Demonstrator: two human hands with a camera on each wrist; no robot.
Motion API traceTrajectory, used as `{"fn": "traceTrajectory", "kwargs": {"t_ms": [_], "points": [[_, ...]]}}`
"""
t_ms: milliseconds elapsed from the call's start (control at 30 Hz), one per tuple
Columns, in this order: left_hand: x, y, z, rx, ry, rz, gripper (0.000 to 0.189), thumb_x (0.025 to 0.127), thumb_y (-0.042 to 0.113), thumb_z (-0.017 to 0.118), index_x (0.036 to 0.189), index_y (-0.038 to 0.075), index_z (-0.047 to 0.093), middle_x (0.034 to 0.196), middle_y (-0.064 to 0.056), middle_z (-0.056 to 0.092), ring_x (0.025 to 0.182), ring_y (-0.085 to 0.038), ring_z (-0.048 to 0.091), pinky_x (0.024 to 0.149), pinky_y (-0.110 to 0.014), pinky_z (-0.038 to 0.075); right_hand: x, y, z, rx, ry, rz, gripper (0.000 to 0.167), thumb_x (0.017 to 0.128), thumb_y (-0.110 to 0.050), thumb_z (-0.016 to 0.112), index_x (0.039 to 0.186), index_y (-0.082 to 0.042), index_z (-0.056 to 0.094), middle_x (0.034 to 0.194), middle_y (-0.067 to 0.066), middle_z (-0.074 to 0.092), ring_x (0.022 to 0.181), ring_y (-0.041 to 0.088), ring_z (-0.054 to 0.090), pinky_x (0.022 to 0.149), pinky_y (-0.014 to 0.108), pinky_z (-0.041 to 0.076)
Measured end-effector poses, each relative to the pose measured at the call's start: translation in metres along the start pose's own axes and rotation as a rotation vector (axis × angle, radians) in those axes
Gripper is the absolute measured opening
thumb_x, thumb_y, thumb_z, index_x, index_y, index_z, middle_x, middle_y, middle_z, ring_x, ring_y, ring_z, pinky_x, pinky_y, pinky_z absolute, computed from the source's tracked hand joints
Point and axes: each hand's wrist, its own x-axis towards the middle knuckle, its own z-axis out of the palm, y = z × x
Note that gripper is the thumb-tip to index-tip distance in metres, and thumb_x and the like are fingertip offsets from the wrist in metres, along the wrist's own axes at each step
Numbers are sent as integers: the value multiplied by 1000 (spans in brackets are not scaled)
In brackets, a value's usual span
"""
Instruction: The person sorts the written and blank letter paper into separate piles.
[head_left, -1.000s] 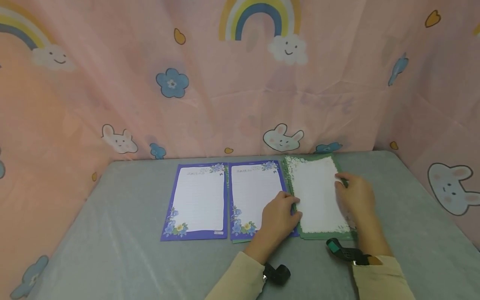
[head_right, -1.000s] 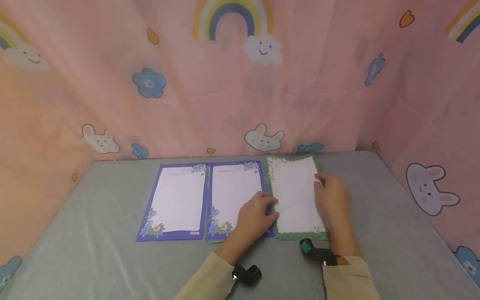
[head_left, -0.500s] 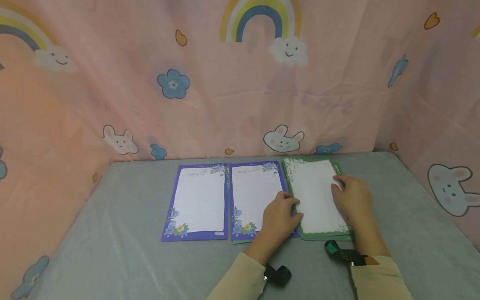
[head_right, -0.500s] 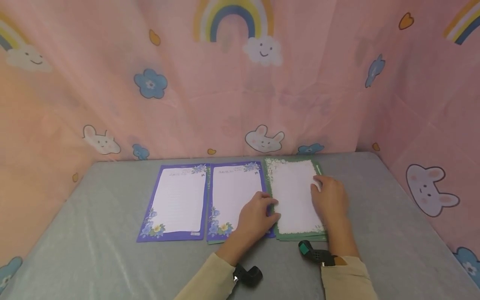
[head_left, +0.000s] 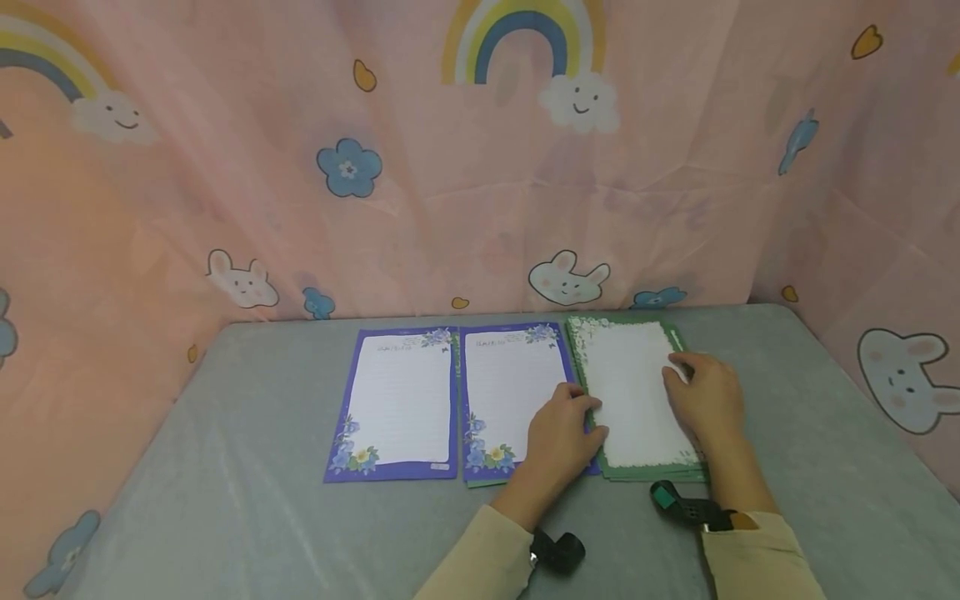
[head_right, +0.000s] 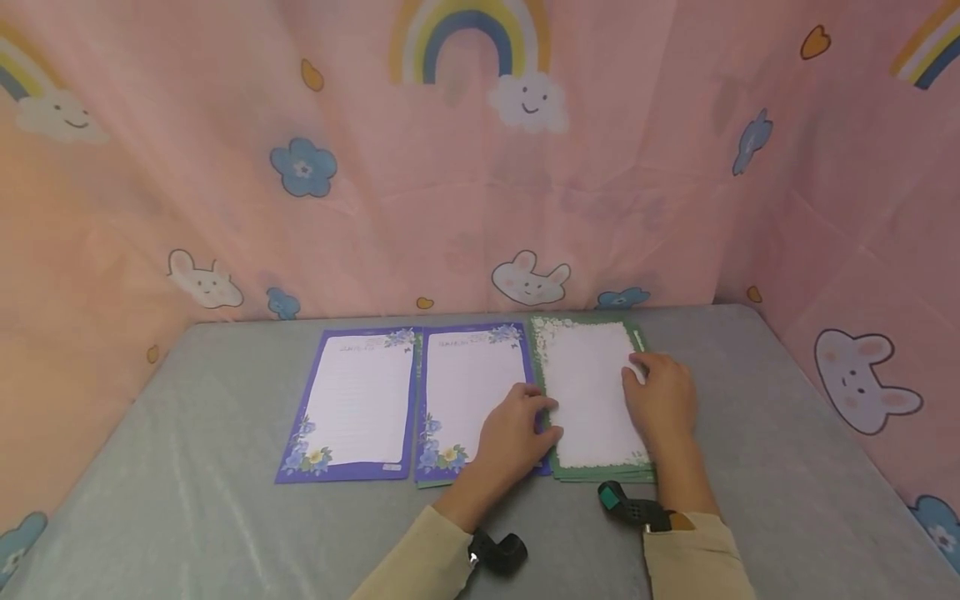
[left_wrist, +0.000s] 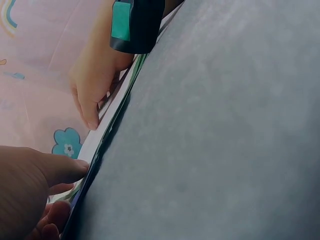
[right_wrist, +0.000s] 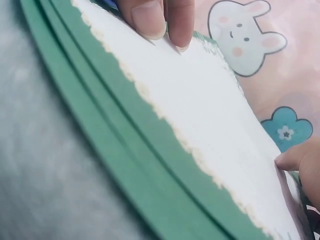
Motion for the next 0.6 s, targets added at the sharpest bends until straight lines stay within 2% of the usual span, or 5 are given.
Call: {"fn": "traceTrajectory", "kwargs": {"t_ms": [400, 600], "points": [[1, 1, -1, 5, -18, -32, 40, 91, 31, 75, 127, 17, 71, 140, -5, 61, 120, -18, 67, 99, -30, 54, 1, 1, 3, -3, 23, 9, 31, 96, -16, 60, 118, 3, 70, 128, 32, 63, 117, 55, 54, 96, 66, 43], [1, 1, -1, 36, -22, -37, 46, 91, 33, 74, 133, 16, 67, 141, -5, 60, 121, -17, 66, 98, -30, 54, 2, -1, 2, -5, 11, 23, 31, 96, -16, 61, 118, 4, 70, 130, 33, 61, 120, 55, 52, 98, 66, 42]]}}
